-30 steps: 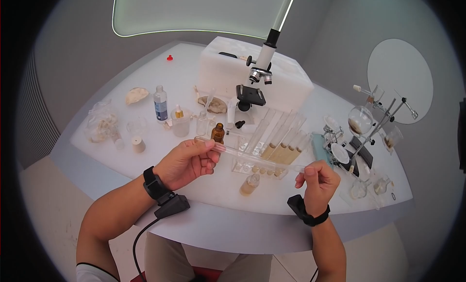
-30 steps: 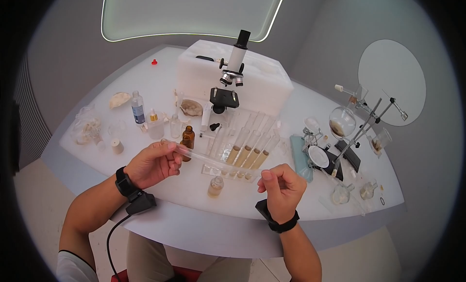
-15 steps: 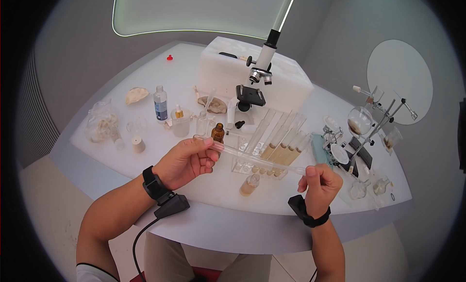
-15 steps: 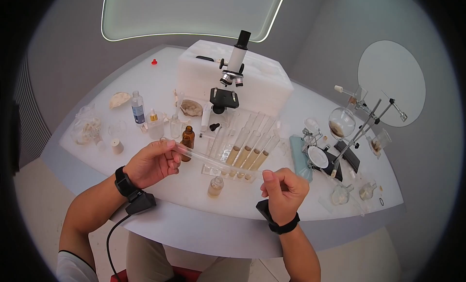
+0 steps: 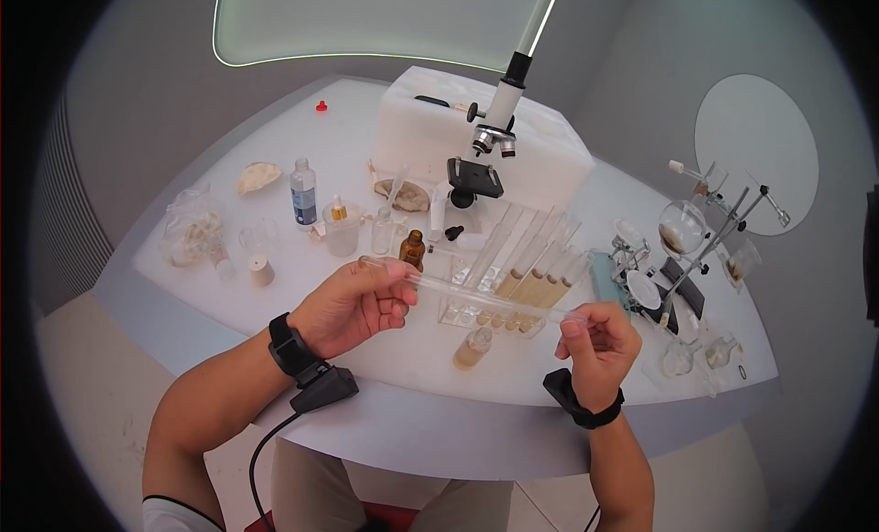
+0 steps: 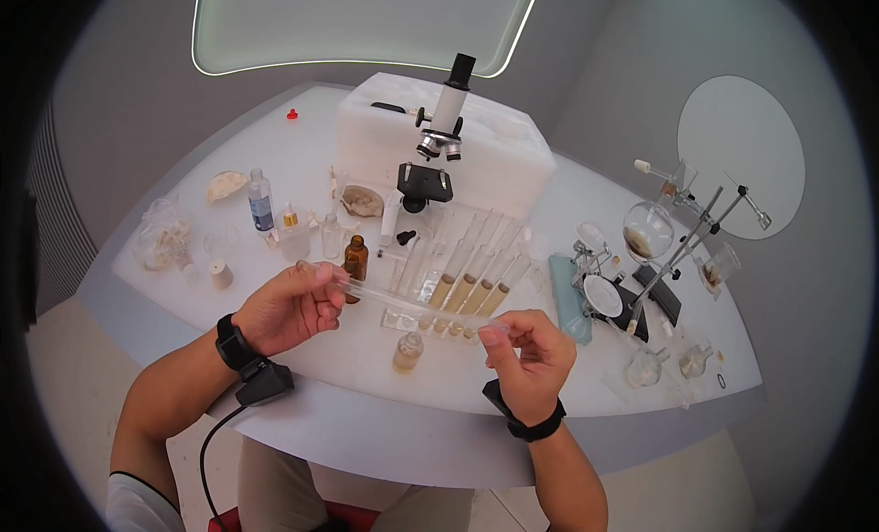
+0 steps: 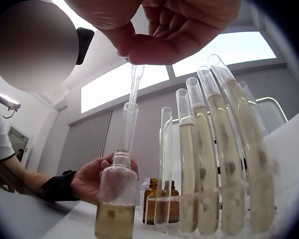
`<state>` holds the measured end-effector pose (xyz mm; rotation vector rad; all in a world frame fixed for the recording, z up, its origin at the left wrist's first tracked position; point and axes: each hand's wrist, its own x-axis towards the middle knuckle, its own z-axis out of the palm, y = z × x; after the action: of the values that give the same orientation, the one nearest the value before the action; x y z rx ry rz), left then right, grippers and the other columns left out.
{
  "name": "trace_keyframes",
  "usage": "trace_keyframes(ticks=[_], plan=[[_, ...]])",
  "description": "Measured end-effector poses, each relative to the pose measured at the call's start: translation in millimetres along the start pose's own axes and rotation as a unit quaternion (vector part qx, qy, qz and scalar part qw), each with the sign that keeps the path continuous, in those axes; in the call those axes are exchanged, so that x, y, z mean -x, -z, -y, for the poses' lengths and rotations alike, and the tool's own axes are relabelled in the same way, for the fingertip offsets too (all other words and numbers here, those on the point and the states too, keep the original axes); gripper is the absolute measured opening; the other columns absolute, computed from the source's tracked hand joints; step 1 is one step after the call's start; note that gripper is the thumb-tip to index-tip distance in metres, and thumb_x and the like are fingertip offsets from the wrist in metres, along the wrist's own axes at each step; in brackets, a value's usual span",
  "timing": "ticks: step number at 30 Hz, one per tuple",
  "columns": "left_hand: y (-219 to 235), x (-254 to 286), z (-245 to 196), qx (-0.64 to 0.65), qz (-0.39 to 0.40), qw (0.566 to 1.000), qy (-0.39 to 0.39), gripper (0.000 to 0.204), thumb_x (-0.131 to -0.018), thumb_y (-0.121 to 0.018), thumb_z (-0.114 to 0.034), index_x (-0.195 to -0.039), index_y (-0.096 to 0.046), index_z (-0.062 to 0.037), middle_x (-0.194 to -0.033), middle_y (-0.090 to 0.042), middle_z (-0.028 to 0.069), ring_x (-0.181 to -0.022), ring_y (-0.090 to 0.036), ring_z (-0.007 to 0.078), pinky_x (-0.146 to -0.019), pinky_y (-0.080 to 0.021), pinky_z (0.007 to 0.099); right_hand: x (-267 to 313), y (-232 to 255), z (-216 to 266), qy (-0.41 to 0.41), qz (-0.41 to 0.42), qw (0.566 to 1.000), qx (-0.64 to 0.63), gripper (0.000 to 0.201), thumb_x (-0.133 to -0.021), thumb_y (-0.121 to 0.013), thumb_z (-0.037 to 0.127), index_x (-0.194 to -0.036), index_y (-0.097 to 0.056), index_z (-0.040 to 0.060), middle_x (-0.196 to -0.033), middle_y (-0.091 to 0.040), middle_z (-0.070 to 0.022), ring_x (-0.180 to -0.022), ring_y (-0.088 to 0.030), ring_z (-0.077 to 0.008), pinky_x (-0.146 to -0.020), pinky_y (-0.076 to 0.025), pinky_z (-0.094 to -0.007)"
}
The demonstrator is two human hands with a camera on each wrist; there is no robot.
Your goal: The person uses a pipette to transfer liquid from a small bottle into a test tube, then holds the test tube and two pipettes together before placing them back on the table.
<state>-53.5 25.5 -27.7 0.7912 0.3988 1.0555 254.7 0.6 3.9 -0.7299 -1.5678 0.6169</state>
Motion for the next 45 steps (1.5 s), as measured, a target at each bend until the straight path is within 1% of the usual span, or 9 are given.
trace_keyframes(ticks=[4,9,11,14,16,22,31,37,45], plan=[[-0.8,-1.0,1.8,-0.005,-0.004,1.0,0.005,0.029,-0.098,-0.06,-0.024,-0.115,-0.065,-0.0014,-0.085,-0.071,0.0039,-0.07,-0.065,0.0098,-0.071,-0.054,0.0262,-0.2,-0.3,-1.9,0.022,0.022,0.999,0.007,0.01,-0.089,-0.07,0.002,-0.089,-0.061,-0.0028,-0.074,-0.065,-0.0053,-0.06,-0.062,-0.0092,-0.057,-0.052,-0.022],[-2.4,-0.9,2.1,-0.002,0.005,1.0,0.007,0.035,-0.098,-0.06,-0.027,-0.12,-0.062,0.0006,-0.086,-0.072,0.0037,-0.07,-0.065,0.0095,-0.071,-0.054,0.0253,0.0,-4.1,-0.7,0.0,0.018,1.0,-0.016,0.011,-0.09,-0.069,0.003,-0.089,-0.06,-0.0029,-0.075,-0.066,-0.0072,-0.064,-0.065,-0.0111,-0.059,-0.054,-0.0231],[-5.2,0.0,1.0,0.013,-0.01,1.0,0.008,0.036,-0.099,-0.059,-0.028,-0.12,-0.061,0.0002,-0.086,-0.072,0.0038,-0.07,-0.065,0.0093,-0.072,-0.054,0.0253,-0.4,-4.2,-1.5,-0.002,0.023,1.0,-0.016,0.011,-0.091,-0.068,0.003,-0.09,-0.059,-0.0027,-0.077,-0.066,-0.0082,-0.065,-0.066,-0.0114,-0.059,-0.054,-0.0233],[-4.3,0.6,1.3,0.024,-0.021,1.0,-0.001,0.034,-0.099,-0.059,-0.028,-0.119,-0.062,-0.001,-0.086,-0.072,0.004,-0.072,-0.065,0.0096,-0.073,-0.054,0.0257,-1.0,-4.0,-4.1,0.023,0.024,0.999,-0.023,0.012,-0.092,-0.066,0.004,-0.097,-0.057,-0.0028,-0.083,-0.068,-0.0108,-0.066,-0.066,-0.0118,-0.059,-0.054,-0.0236],[-5.2,1.3,0.5,0.021,-0.022,0.999,-0.01,0.032,-0.099,-0.059,-0.027,-0.117,-0.062,-0.0014,-0.086,-0.072,0.0044,-0.072,-0.065,0.0103,-0.073,-0.054,0.0261,-2.4,-4.0,-3.8,0.03,0.005,0.999,-0.041,0.014,-0.094,-0.063,0.006,-0.103,-0.055,-0.0024,-0.093,-0.069,-0.0147,-0.067,-0.067,-0.013,-0.059,-0.054,-0.0237],[-5.0,0.7,-1.1,0.021,-0.029,0.999,-0.024,0.026,-0.096,-0.062,-0.021,-0.114,-0.063,-0.0016,-0.087,-0.071,0.0058,-0.074,-0.066,0.0137,-0.074,-0.054,0.0271,-8.3,-2.6,0.8,0.02,-0.058,0.996,-0.069,0.016,-0.098,-0.058,0.012,-0.105,-0.052,-0.0001,-0.107,-0.067,-0.0196,-0.066,-0.068,-0.0153,-0.054,-0.054,-0.0241],[-2.2,0.1,-0.6,0.012,-0.046,0.999,-0.021,0.025,-0.096,-0.061,-0.022,-0.111,-0.064,-0.0026,-0.086,-0.071,0.0059,-0.075,-0.067,0.0156,-0.075,-0.055,0.0275,-17.8,8.4,0.4,-0.021,-0.147,0.98,-0.13,0.017,-0.099,-0.054,0.018,-0.107,-0.053,0.0028,-0.106,-0.067,-0.0209,-0.067,-0.069,-0.0154,-0.052,-0.053,-0.0241],[0.6,-0.2,-1.2,0.008,-0.046,0.999,-0.025,0.024,-0.096,-0.059,-0.023,-0.109,-0.065,-0.0028,-0.086,-0.071,0.0056,-0.075,-0.067,0.0152,-0.074,-0.055,0.0274,-21.8,14.8,-1.5,-0.016,-0.181,0.974,-0.137,0.018,-0.098,-0.054,0.019,-0.106,-0.053,0.0038,-0.102,-0.068,-0.0187,-0.068,-0.069,-0.0149,-0.054,-0.053,-0.0232],[-1.1,-0.1,-2.7,-0.004,-0.047,0.999,-0.027,0.022,-0.095,-0.059,-0.022,-0.105,-0.067,-0.0036,-0.08,-0.068,0.0043,-0.071,-0.065,0.0145,-0.072,-0.055,0.0266,-21.7,17.4,-1.6,-0.002,-0.165,0.972,-0.167,0.013,-0.097,-0.055,0.015,-0.102,-0.055,0.0027,-0.09,-0.068,-0.0152,-0.065,-0.068,-0.0149,-0.053,-0.053,-0.0238]])
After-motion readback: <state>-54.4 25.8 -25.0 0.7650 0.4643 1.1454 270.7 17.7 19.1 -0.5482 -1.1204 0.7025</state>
